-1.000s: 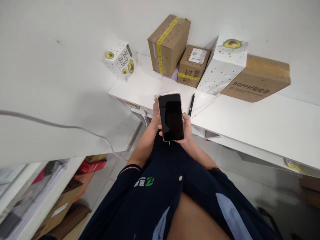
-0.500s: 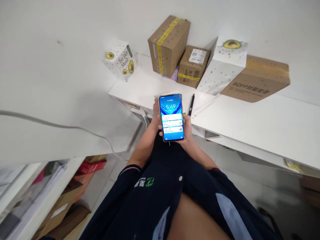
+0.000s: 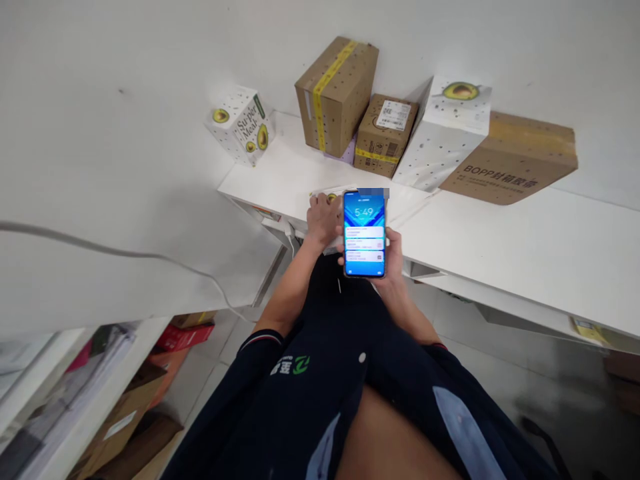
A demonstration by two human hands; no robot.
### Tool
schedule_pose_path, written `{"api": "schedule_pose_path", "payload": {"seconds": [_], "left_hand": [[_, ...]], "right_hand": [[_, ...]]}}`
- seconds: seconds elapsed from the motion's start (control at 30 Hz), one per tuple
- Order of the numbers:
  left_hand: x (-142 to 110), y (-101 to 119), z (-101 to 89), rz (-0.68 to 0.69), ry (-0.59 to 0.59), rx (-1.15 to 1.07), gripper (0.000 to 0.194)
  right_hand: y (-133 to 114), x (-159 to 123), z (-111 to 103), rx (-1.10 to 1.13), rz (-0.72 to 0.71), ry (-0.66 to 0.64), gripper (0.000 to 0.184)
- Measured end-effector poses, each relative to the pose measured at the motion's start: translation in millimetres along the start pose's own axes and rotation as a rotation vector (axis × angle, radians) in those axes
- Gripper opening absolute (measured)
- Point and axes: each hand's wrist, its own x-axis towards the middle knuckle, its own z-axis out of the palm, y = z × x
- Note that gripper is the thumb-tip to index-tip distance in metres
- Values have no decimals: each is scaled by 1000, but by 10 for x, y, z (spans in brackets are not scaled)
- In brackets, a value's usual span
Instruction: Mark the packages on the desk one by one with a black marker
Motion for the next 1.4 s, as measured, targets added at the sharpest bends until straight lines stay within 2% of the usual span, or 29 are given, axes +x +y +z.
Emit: {"api": "schedule_pose_path", "payload": {"seconds": [0.07,0.13,0.23,0.3,0.37,0.47,0.53,0.6,0.67,0.7,0.77,0.83,0.9,1.0,1.13,1.27,1.4], "left_hand": [[8,7,23,35,32,30,49],[20,-8,61,56,54,39,50],[38,-34,107,64,71,16,50],[55,-46,129,71,87,-7,50],[83,-68,158,85,107,-47,48],[112,-157,231,108,173,-170,45],[80,-261,298,81,276,-312,43],[-25,-389,370,-23,404,-506,43],[-200,-515,437,-206,450,-755,45],[-305,-569,465,-314,404,-906,47],[-519,-636,511,-482,171,-1218,54],[-691,-635,549,-540,-77,-1442,64],[-787,-565,585,-543,-182,-1569,73],[-795,-392,629,-585,-75,-1684,76],[-742,-292,590,-656,109,-1777,59],[-718,-498,404,-653,240,-1718,50],[-525,-845,121,-552,531,-1407,61]], "right_hand": [[-127,-84,-166,-164,-129,142,62],[-267,-174,-409,-395,-264,347,64],[-454,-304,-860,-940,-417,783,66],[-544,-375,-1157,-1332,-405,1008,74],[-601,-421,-1406,-1621,-332,1136,78],[-637,-443,-1670,-1831,-205,1241,79],[-645,-437,-1788,-1867,-161,1285,78],[-654,-429,-1880,-1858,-144,1310,77],[-667,-426,-1957,-1828,-142,1329,76],[-673,-424,-1989,-1813,-141,1336,75],[-679,-404,-2033,-1798,-150,1350,70],[-660,-340,-2030,-1814,-196,1342,65],[-600,-208,-1960,-1860,-303,1257,61],[-427,99,-1735,-1892,-467,996,56],[-145,495,-1362,-1893,-437,825,58],[41,655,-1141,-2030,-399,773,52],[119,672,-1120,-2078,-459,774,45]]}}
